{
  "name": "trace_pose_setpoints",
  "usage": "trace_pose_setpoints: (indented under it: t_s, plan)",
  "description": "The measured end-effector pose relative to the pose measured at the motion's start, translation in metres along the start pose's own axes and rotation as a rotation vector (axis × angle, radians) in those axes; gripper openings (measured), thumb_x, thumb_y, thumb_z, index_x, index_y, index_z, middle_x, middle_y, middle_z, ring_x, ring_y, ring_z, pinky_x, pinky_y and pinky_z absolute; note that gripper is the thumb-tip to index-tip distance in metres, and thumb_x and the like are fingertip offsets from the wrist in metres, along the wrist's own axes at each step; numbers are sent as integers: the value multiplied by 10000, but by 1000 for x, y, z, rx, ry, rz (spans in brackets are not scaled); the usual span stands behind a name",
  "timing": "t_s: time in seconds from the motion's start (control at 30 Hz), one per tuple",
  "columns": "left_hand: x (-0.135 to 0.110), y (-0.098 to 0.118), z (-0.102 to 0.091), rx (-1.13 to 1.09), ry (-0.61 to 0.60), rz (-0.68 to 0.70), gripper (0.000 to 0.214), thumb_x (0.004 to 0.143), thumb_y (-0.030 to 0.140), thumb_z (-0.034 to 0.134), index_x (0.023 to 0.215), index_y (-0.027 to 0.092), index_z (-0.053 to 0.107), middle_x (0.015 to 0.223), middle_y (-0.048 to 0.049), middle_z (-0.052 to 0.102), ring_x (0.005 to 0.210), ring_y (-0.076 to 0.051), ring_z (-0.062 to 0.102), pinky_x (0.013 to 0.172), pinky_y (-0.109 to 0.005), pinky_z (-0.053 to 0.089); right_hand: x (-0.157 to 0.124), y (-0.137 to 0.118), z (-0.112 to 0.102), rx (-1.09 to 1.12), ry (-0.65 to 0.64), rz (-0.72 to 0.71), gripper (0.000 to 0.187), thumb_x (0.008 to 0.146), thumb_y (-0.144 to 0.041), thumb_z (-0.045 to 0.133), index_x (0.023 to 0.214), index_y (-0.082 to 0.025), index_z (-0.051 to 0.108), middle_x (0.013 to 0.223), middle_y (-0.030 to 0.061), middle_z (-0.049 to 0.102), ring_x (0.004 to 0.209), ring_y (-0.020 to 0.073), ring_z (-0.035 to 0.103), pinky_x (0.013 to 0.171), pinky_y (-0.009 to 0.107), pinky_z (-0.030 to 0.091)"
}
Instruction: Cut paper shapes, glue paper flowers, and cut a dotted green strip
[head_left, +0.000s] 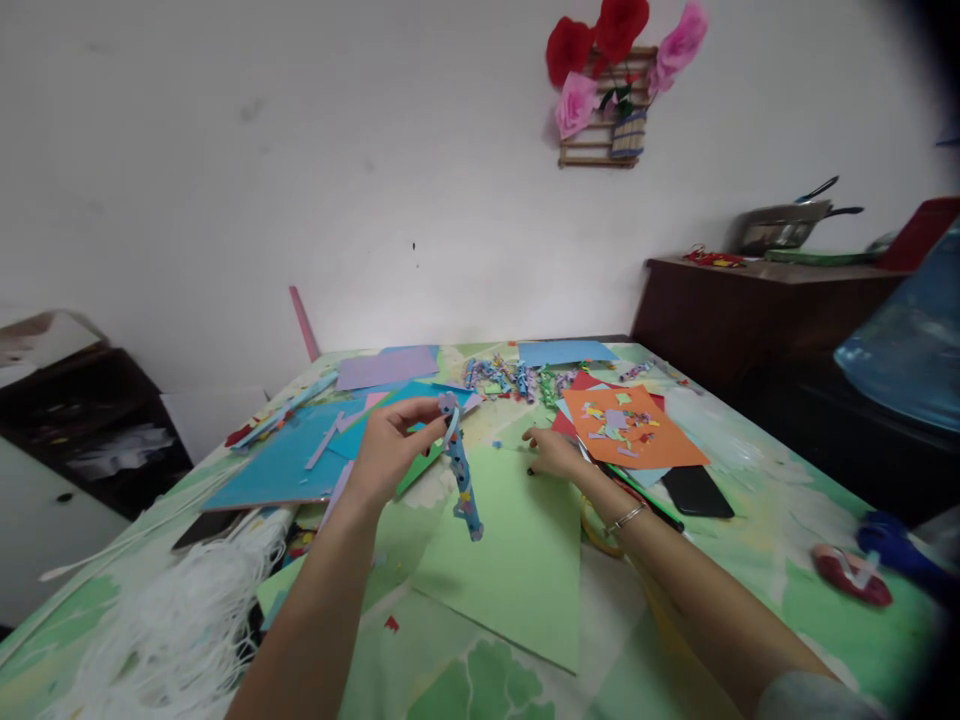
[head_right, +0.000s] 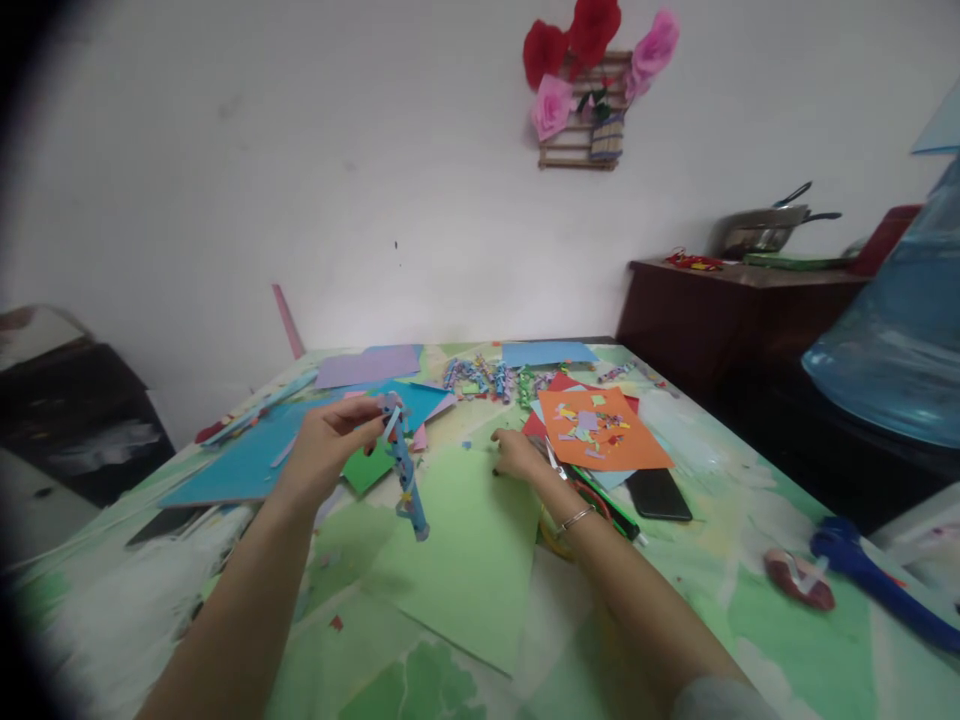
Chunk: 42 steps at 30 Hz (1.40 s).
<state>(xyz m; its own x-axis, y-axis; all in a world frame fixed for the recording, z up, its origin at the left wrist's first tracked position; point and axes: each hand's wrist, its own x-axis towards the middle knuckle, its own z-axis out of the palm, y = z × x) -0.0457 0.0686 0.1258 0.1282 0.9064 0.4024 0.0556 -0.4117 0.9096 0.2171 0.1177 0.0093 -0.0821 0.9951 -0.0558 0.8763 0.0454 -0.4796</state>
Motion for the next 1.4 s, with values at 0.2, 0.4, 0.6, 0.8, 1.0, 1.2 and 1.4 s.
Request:
trace_pose_setpoints:
  t_s: [0.2, 0.4, 0.6, 0.8, 1.0, 1.2, 1.4]
  plan:
    - [-6, 7, -2, -14, -14, 2, 263, 610, 315, 772, 812, 148, 743, 711, -40, 703, 562, -120, 572, 421, -190, 413, -11, 10, -20, 242, 42, 9, 320, 914, -335, 567, 1179, -157, 575, 1183, 82, 596, 993, 205, 611, 831, 404, 532]
    - [-12, 6, 0, -40, 66, 127, 181, 663, 293, 741, 796, 172, 722, 732, -16, 693, 593, -123, 608, 473, -208, 498, -51, 37, -42, 700, 401, -39, 241, 855, -377, 583, 924, -147, 607, 847, 46, 668, 745, 181, 632, 666, 330, 523]
    - [-7, -16, 22, 80, -68, 109, 206, 639, 313, 750, 781, 165, 731, 757, -47, 725, 686, -175, 679, 602, -272, 582, -81, 36, -10, 1058, 686, -84, 308, 732, -470, 640, 897, -217, 579, 841, 64, 720, 764, 223, 662, 640, 332, 507]
    - [1, -49, 37, 190, -66, 110, 168, 628, 309, 735, 731, 177, 722, 703, -43, 730, 622, -166, 679, 590, -272, 585, -86, 37, 13, 1169, 732, -81, 318, 687, -430, 701, 891, -207, 603, 861, 74, 737, 770, 232, 670, 669, 345, 505]
    - [4, -57, 35, 244, -37, 126, 151, 661, 300, 694, 738, 172, 715, 706, -43, 727, 615, -158, 676, 605, -274, 588, -87, 42, 11, 1201, 756, -76, 275, 694, -389, 700, 872, -207, 597, 875, 76, 736, 774, 225, 671, 682, 337, 499]
    - [5, -55, 34, 300, 6, 146, 139, 654, 291, 711, 740, 183, 732, 733, -37, 693, 674, -152, 645, 633, -280, 589, -90, 44, 8, 1222, 791, -88, 237, 714, -342, 688, 887, -203, 604, 873, 68, 734, 774, 214, 670, 716, 339, 500]
    - [8, -59, 33, 278, 59, 137, 196, 619, 325, 733, 746, 175, 736, 983, -79, 636, 808, -170, 640, 670, -308, 603, -91, 51, 2, 1242, 837, -100, 229, 702, -310, 702, 880, -205, 601, 852, 56, 734, 770, 202, 667, 702, 320, 498]
